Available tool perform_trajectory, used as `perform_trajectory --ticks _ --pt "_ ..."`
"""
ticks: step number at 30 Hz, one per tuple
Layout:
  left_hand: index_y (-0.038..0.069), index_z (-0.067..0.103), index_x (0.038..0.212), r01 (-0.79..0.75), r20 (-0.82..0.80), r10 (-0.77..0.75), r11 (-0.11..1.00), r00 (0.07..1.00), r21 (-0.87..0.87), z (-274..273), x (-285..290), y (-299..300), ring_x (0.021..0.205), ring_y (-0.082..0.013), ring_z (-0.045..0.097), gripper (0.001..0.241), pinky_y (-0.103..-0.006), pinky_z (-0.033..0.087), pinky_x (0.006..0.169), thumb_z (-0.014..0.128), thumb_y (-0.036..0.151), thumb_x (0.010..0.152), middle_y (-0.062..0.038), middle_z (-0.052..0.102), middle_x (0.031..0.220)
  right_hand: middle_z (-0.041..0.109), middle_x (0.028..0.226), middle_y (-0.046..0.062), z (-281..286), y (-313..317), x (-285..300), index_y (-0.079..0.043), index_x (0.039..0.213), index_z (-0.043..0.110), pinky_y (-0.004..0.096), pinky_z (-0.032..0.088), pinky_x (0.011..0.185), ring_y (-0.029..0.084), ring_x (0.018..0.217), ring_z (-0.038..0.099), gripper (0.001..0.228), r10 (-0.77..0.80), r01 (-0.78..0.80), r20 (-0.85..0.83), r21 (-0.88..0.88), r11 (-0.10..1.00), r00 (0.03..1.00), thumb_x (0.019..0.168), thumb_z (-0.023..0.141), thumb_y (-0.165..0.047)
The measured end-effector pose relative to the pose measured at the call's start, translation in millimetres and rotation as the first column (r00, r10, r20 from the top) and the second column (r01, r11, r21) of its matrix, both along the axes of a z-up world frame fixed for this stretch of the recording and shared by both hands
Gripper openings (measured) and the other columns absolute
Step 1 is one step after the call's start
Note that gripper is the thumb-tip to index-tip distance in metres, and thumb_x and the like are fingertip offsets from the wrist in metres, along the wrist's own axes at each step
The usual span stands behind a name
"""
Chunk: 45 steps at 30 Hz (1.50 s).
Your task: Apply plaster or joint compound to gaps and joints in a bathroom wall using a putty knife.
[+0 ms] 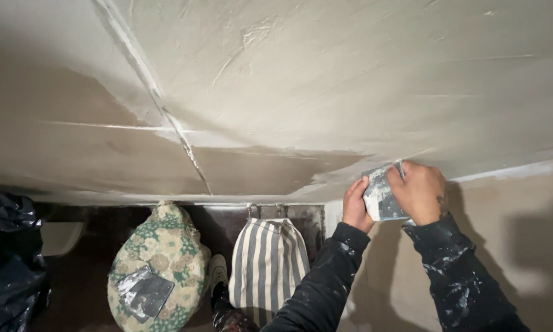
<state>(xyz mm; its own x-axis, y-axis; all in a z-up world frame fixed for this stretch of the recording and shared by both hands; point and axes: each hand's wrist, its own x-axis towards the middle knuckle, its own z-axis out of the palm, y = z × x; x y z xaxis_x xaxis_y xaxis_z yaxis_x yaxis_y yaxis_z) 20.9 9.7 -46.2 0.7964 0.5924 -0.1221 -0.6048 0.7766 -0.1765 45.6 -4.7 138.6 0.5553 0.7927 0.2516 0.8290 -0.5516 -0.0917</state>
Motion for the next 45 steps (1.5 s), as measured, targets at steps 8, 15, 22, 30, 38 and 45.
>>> perform_trajectory --ticks 8,15,22,30,38,45 --pt "-0.001 0.064 0.116 -0.001 -0.07 0.001 1.0 0.998 -0.003 -27 1 4 0.097 -0.0217 0.072 0.021 -0.0355 0.058 0.089 0.057 0.016 0.107 -0.012 0.072 0.109 0.065 0.074 0.022 -30 0 4 -0.004 0.079 0.069 0.051 0.052 0.066 0.044 0.071 0.065 0.031 0.062 -0.061 0.001 0.058 0.996 0.998 0.093 0.066 -0.031" --pt "-0.002 0.064 0.117 -0.018 -0.088 0.021 0.999 0.996 0.031 -80 12 4 0.095 -0.0206 0.072 0.022 -0.0345 0.058 0.087 0.057 0.017 0.107 -0.012 0.073 0.107 0.065 0.069 0.022 -88 1 18 -0.004 0.075 0.069 0.051 0.052 0.064 0.043 0.066 0.065 0.031 0.018 -0.017 -0.032 0.056 0.998 0.999 0.09 0.067 -0.032" --pt "-0.001 0.065 0.115 -0.001 -0.075 0.003 0.999 0.997 0.038 -107 16 6 0.095 -0.02 0.072 0.02 -0.034 0.059 0.087 0.057 0.015 0.106 -0.011 0.073 0.106 0.064 0.07 0.022 -110 2 21 -0.004 0.075 0.067 0.052 0.052 0.064 0.043 0.068 0.066 0.031 0.054 -0.051 -0.039 0.086 0.995 0.998 0.092 0.066 -0.03" --pt "0.0 0.068 0.12 0.061 -0.234 -0.043 0.996 0.971 0.068 -189 21 15 0.099 -0.0206 0.071 0.027 -0.0345 0.056 0.091 0.056 0.017 0.102 -0.01 0.074 0.109 0.068 0.078 0.023 -207 4 40 -0.005 0.078 0.069 0.054 0.051 0.067 0.046 0.071 0.065 0.026 0.099 -0.089 -0.064 0.135 0.987 0.993 0.091 0.065 -0.027" --pt "0.0 0.065 0.123 0.059 -0.18 -0.046 0.996 0.983 0.068 -166 37 11 0.101 -0.0224 0.071 0.028 -0.0371 0.057 0.092 0.056 0.018 0.104 -0.011 0.073 0.112 0.067 0.076 0.021 -154 6 42 -0.005 0.079 0.07 0.05 0.053 0.065 0.042 0.071 0.066 0.027 0.101 -0.082 -0.152 0.125 0.989 0.983 0.091 0.066 -0.029" --pt "-0.001 0.063 0.124 0.062 -0.124 -0.06 0.998 0.991 0.018 -59 10 5 0.101 -0.0227 0.071 0.029 -0.0373 0.058 0.092 0.053 0.019 0.106 -0.012 0.072 0.114 0.066 0.069 0.018 -70 -2 29 -0.007 0.078 0.072 0.049 0.051 0.062 0.041 0.066 0.065 0.026 0.157 -0.15 -0.061 0.101 0.983 0.986 0.09 0.068 -0.03"
